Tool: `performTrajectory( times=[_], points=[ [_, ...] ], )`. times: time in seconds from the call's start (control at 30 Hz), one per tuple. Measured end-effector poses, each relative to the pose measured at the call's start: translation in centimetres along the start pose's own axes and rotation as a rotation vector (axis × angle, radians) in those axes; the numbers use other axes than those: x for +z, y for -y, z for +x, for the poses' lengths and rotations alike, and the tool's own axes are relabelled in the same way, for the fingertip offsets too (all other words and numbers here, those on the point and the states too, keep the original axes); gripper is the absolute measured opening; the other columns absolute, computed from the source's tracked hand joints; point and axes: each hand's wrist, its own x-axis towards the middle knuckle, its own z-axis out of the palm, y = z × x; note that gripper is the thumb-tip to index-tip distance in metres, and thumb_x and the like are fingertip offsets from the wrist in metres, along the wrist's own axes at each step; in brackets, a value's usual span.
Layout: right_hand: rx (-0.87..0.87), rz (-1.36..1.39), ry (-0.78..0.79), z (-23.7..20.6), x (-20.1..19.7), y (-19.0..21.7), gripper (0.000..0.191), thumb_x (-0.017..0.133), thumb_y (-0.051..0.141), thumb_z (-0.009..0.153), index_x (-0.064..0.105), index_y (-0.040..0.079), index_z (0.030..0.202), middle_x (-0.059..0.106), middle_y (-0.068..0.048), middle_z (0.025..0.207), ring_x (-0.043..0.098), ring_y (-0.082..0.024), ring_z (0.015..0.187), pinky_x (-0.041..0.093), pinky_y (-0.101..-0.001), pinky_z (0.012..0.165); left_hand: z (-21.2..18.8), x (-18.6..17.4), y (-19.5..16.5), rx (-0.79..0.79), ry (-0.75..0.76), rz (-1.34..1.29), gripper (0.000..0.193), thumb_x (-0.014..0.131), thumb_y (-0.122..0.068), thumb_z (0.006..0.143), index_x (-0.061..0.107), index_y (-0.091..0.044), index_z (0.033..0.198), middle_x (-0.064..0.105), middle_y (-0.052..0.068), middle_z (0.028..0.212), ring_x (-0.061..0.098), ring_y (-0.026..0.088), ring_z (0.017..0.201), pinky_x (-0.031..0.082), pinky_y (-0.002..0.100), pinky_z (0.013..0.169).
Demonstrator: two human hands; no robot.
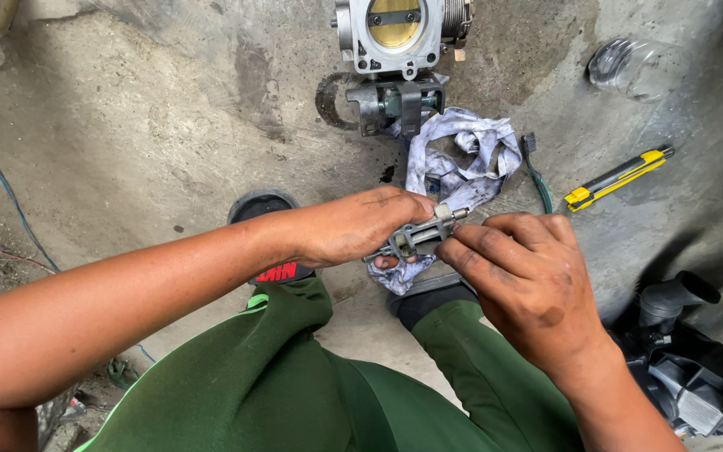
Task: The person sits on the floor and cleans a small carburetor component using a cloth and a toothbrush. They wipe the part, scrub it with the brush, and repeatedly inspect it. A larger carburetor body is also handled and placed on the floor.
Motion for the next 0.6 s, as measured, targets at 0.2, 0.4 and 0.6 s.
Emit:
performTrajectory(
  times=[0.2, 0.4, 0.6],
  points=[
    [0.041, -0.065, -0.064, 0.0, -0.1, 0.6, 0.034, 0.075, 0.003, 0.077, 0.071, 0.011, 0.109, 0.072, 0.000, 0.109, 0.065, -0.023, 0.096, 0.042, -0.0405, 0.078, 0.4, 0.1, 0.6, -0.195, -0.052, -0.318, 0.053, 0.034, -0.035, 0.105, 0.053, -0.002, 0.142, 0.051, 0.019, 0.149, 0.048, 0.029, 0.141, 0.037, 0.038, 0.117],
    [0.137, 0.082, -0.078, 0.3, -1.2, 1.4, 0.027, 0.077, 0.001, 0.083, 0.071, 0.007, 0.108, 0.071, -0.005, 0.100, 0.067, -0.025, 0.089, 0.047, -0.0400, 0.073, 0.1, -0.4, -0.3, -0.232, -0.047, -0.136, 0.058, 0.031, -0.039, 0.103, 0.053, -0.004, 0.144, 0.049, 0.020, 0.149, 0.046, 0.029, 0.141, 0.035, 0.038, 0.117],
    [0.361, 0.214, -0.158, 0.1, -1.2, 2.8, 0.019, 0.078, 0.002, 0.091, 0.068, 0.001, 0.107, 0.069, -0.011, 0.089, 0.068, -0.024, 0.071, 0.052, -0.0344, 0.063, -0.3, -0.4, -0.8, -0.193, -0.145, -0.144, 0.060, 0.032, -0.041, 0.105, 0.046, -0.001, 0.148, 0.046, 0.019, 0.156, 0.043, 0.028, 0.146, 0.032, 0.036, 0.119]
  ],
)
